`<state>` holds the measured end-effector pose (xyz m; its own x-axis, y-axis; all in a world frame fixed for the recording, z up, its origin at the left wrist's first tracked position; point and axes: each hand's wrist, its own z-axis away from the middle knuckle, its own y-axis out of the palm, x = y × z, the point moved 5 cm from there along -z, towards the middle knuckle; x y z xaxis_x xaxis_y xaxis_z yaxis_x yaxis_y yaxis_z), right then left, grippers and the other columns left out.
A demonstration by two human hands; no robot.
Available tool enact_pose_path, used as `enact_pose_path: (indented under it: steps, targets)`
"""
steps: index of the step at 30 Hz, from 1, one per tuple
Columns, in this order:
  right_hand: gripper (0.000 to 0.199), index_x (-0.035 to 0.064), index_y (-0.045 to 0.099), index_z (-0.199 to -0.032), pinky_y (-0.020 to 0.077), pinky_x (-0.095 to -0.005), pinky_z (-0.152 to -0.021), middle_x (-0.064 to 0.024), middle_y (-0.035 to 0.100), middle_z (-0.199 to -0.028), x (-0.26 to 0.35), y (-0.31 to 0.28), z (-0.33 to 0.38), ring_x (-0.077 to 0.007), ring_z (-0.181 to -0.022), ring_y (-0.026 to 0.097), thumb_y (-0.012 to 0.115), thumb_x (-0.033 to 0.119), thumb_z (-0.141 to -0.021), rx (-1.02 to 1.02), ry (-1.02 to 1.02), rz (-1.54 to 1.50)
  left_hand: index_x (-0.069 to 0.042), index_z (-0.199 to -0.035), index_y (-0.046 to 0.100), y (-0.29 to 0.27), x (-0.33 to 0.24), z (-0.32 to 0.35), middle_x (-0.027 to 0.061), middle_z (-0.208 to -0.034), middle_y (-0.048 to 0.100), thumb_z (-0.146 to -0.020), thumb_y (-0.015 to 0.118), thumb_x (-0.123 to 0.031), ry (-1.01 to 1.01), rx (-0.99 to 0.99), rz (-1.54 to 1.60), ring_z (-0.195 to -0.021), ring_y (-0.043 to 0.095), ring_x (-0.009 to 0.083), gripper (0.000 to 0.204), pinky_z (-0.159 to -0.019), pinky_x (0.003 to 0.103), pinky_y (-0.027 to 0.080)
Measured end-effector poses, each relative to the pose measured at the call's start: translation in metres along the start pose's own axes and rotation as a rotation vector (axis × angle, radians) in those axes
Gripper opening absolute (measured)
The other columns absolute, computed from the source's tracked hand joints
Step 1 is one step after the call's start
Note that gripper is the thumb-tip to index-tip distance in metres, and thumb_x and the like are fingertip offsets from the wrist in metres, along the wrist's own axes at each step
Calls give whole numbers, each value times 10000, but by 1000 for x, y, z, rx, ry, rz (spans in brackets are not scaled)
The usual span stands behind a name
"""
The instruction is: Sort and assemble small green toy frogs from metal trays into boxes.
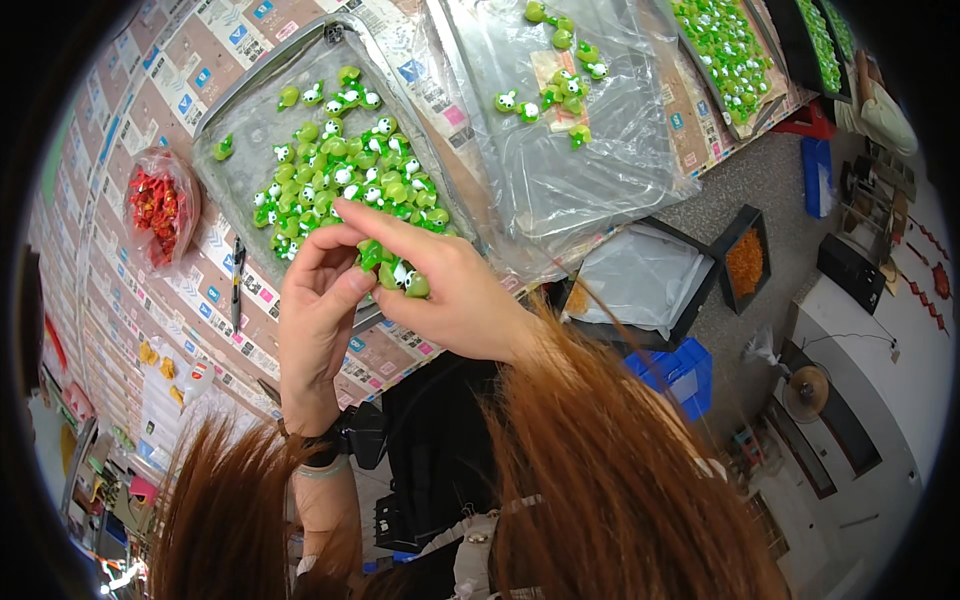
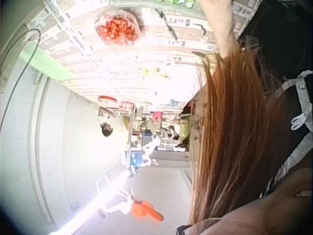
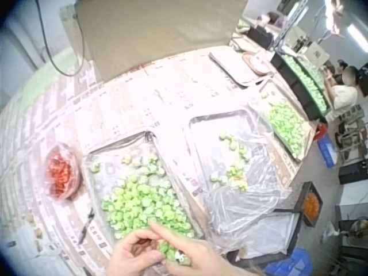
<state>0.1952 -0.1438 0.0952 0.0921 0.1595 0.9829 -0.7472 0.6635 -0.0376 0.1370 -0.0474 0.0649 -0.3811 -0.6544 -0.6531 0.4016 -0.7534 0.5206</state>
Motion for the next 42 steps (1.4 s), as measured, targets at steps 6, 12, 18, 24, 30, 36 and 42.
enact_pose_path:
  steps: [6, 12, 18, 24, 30, 36, 42]
  targets:
    - [571, 19, 311, -1224, 322, -289, -901, -150, 406, -1196, 1, 0, 1, -234, -1102, 408, 476, 2, -679, -8, -2, 36, -4, -975, 482, 4, -3, 1, 49, -950, 490, -690, 593, 28, 53, 32, 20, -860, 461, 102, 308, -780, 232, 373]
    - [592, 24, 275, -1241, 383, -312, -809, -177, 464, -1118, -6, 1, 2, -248, -992, 500, 497, 25, -692, 1, 205, -14, -11, -911, 521, -2, -25, 5, 56, -908, 491, -690, 601, -32, 337, -251, -461, -862, 464, 160, 236, -788, 260, 345]
    - [585, 23, 273, -1241, 413, -303, -711, -146, 552, -880, -10, -1, 5, -219, -827, 550, 514, 62, -709, -126, 115, 162, -6, -856, 547, 15, -23, 7, 54, -844, 502, -717, 583, -60, 182, -53, -763, -800, 481, 132, 153, -723, 241, 376]
    - [492, 39, 379, -1172, 421, -285, -678, -137, 554, -898, -17, -4, 8, -219, -778, 543, 530, 67, -704, -169, 234, -6, 19, -917, 517, 6, -18, 8, 38, -881, 538, -780, 504, -6, 106, -153, -289, -806, 496, 75, 140, -723, 192, 393]
    - [327, 30, 519, -1026, 420, -287, -637, -116, 550, -818, -9, -7, 7, -217, -739, 540, 514, 21, -700, -230, 47, 85, 15, -897, 498, 9, -12, 6, 50, -882, 532, -755, 535, 7, 99, -134, -286, -809, 501, 84, 147, -737, 198, 395]
    - [408, 15, 504, -1064, 409, -258, -612, -110, 536, -812, 3, -6, 6, -170, -687, 517, 479, -63, -664, -219, -9, 225, 1, -890, 466, 4, -6, 8, 59, -879, 517, -725, 553, 44, 103, -126, -66, -836, 498, 106, 191, -766, 214, 398]
    - [435, 27, 496, -1080, 405, -239, -594, -98, 516, -757, 6, -7, 6, -148, -666, 506, 489, -72, -656, -156, -107, 353, -7, -939, 430, 4, 0, 8, 92, -934, 508, -715, 534, 79, 109, -74, 121, -872, 497, 131, 262, -791, 234, 400]
